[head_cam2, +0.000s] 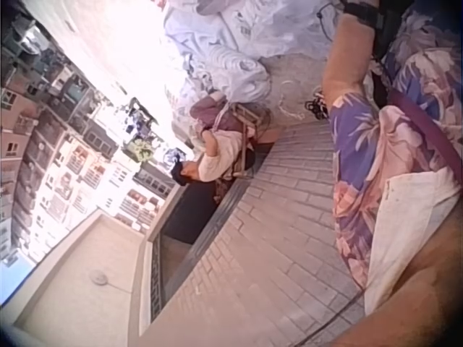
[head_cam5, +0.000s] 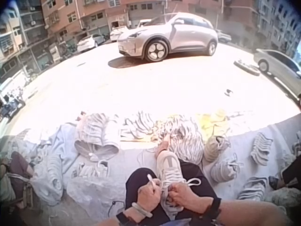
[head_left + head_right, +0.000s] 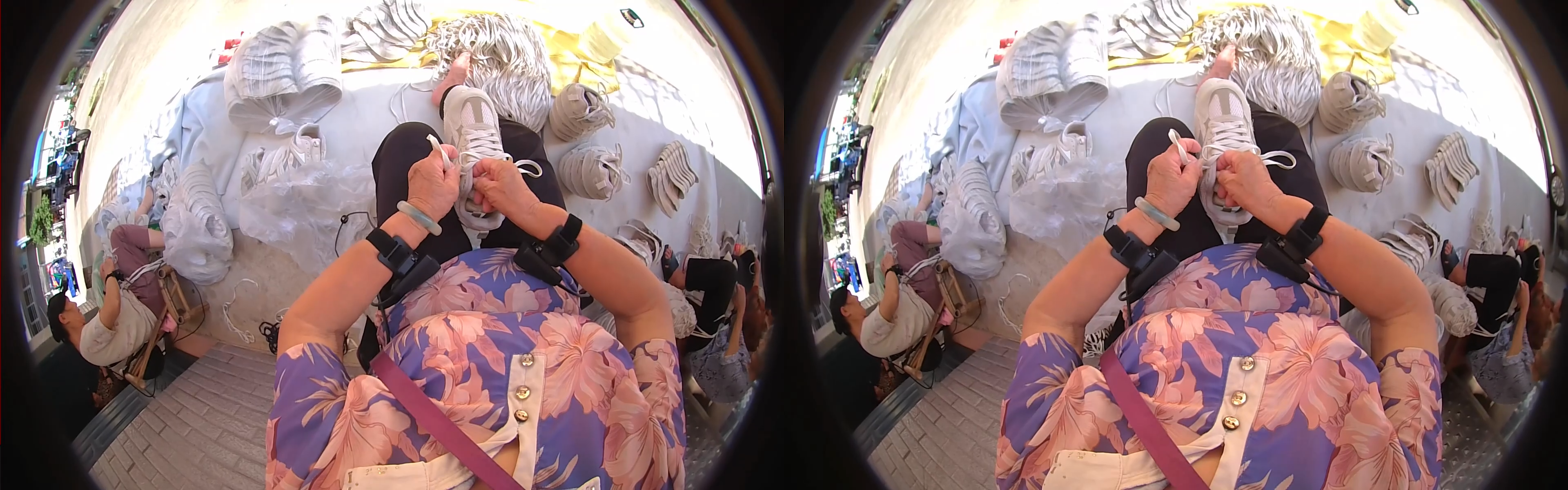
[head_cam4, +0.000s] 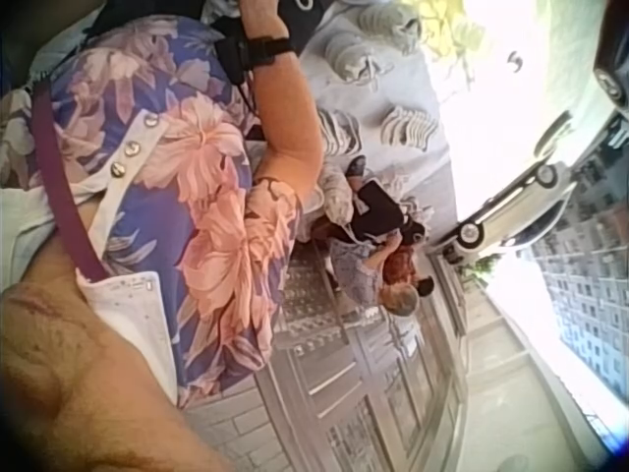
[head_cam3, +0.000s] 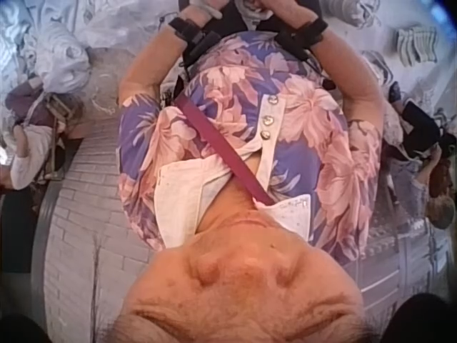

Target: Lacing and organizing shoe uppers or finished sneakers.

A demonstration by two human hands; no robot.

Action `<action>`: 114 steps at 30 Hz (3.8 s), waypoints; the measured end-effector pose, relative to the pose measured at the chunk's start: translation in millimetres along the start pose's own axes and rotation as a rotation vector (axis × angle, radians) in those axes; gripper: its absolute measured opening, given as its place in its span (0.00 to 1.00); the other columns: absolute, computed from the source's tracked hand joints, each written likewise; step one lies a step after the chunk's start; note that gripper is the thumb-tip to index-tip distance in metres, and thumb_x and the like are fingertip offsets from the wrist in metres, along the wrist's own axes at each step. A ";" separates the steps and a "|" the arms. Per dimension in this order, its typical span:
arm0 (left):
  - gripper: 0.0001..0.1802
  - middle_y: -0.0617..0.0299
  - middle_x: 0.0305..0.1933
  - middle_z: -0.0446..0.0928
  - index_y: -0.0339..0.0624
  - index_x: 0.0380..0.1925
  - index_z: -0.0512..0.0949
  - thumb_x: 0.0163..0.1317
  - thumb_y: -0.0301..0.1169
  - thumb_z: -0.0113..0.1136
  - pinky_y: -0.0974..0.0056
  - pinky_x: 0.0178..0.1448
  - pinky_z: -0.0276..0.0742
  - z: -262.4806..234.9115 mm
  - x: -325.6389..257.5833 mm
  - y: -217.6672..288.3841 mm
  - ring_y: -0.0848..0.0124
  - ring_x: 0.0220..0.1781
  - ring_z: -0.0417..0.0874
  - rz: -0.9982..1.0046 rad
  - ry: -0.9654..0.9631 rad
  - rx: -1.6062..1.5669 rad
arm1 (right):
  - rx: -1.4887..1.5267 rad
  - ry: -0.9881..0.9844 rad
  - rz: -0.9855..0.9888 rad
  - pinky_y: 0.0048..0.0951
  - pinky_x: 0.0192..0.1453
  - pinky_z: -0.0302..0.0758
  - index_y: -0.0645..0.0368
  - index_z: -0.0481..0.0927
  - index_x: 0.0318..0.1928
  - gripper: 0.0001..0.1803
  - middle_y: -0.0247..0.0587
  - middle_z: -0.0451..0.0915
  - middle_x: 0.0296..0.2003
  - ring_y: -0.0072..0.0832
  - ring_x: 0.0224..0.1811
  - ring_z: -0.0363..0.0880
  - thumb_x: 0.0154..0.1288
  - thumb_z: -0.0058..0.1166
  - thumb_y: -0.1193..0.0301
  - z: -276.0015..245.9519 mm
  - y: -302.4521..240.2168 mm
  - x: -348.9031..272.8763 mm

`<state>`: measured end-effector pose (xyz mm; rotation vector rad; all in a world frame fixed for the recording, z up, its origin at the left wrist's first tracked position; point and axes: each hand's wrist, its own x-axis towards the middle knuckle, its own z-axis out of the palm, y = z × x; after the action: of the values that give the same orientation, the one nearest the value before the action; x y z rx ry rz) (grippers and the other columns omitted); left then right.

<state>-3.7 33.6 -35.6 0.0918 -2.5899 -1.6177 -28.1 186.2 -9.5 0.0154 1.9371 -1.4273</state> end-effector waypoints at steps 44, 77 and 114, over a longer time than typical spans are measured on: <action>0.08 0.61 0.21 0.73 0.37 0.30 0.71 0.54 0.29 0.54 0.72 0.18 0.69 -37.0 -6.1 24.2 0.73 0.16 0.75 -0.455 -0.167 0.011 | -0.354 -0.056 -0.026 0.28 0.18 0.63 0.63 0.69 0.21 0.09 0.39 0.69 0.11 0.28 0.11 0.67 0.54 0.51 0.73 -98.9 27.1 -75.7; 0.07 0.59 0.14 0.73 0.35 0.20 0.72 0.55 0.25 0.49 0.70 0.13 0.68 33.5 14.4 64.7 0.72 0.11 0.75 -0.471 -0.505 0.250 | -0.597 0.070 -0.512 0.42 0.38 0.71 0.62 0.74 0.26 0.11 0.51 0.77 0.25 0.46 0.33 0.77 0.49 0.47 0.66 -45.6 26.2 -10.4; 0.07 0.65 0.14 0.73 0.36 0.23 0.77 0.52 0.29 0.55 0.75 0.18 0.67 -27.1 39.8 8.5 0.80 0.14 0.71 -0.368 -0.435 0.117 | 0.197 -0.079 -0.032 0.15 0.22 0.67 0.61 0.75 0.30 0.05 0.31 0.74 0.21 0.14 0.20 0.71 0.56 0.52 0.72 -61.6 15.3 10.8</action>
<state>-40.4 9.3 -14.4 0.2655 -3.1535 -1.7615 -62.8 239.4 -20.1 0.0191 1.7345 -1.6104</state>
